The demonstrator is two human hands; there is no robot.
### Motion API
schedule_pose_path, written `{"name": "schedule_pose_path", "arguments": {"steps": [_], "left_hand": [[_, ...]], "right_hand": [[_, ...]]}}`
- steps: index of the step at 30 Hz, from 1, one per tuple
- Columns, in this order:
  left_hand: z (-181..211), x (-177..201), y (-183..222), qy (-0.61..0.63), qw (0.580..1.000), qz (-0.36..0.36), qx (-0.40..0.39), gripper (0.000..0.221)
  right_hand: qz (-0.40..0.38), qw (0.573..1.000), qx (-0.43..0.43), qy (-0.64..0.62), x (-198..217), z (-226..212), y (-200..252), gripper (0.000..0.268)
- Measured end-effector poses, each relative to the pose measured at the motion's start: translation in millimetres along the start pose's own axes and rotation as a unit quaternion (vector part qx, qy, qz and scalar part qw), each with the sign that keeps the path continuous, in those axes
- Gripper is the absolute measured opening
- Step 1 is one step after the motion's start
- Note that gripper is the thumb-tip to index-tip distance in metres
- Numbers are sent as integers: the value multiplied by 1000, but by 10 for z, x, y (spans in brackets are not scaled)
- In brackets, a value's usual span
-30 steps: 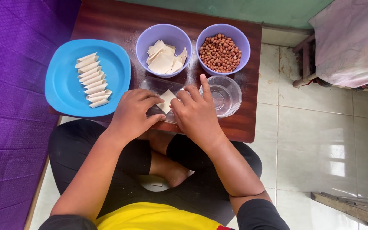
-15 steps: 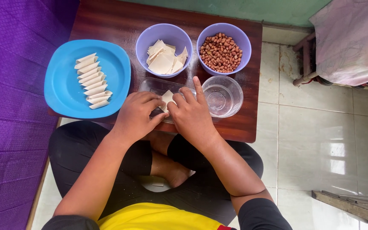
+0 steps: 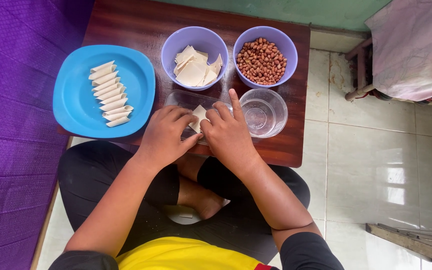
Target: Manually rolling small snacks by placing a peanut inside a square wrapper and rolling it into a tube.
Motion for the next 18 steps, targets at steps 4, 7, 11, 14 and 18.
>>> {"name": "schedule_pose_path", "arguments": {"steps": [4,7,11,14,18], "left_hand": [[25,0,-5,-3,1000,6,-4,31],[39,-7,13,-5,1000,13,-8,31],[60,73,4,7,1000,1,5,33],[68,114,-9,20,999,-22,14,34],[76,89,-11,17,999,-45,18,29]], "right_hand": [[12,1000,0,1,4,16,13,14],[20,1000,0,-5,13,41,23,15],[27,1000,-1,-9,108,71,6,16],[36,999,-4,-14,200,99,-10,16],[44,999,-1,-28,247,116,-22,17]]}}
Point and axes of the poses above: each hand's wrist, its own y-axis away from the middle knuckle, its own x-axis out of the back of the hand, z = x × y, the point moved 7 cm from there along -y, towards the middle knuckle, and after that the axes turned 10 degrees about x, right-handed, at the moved point
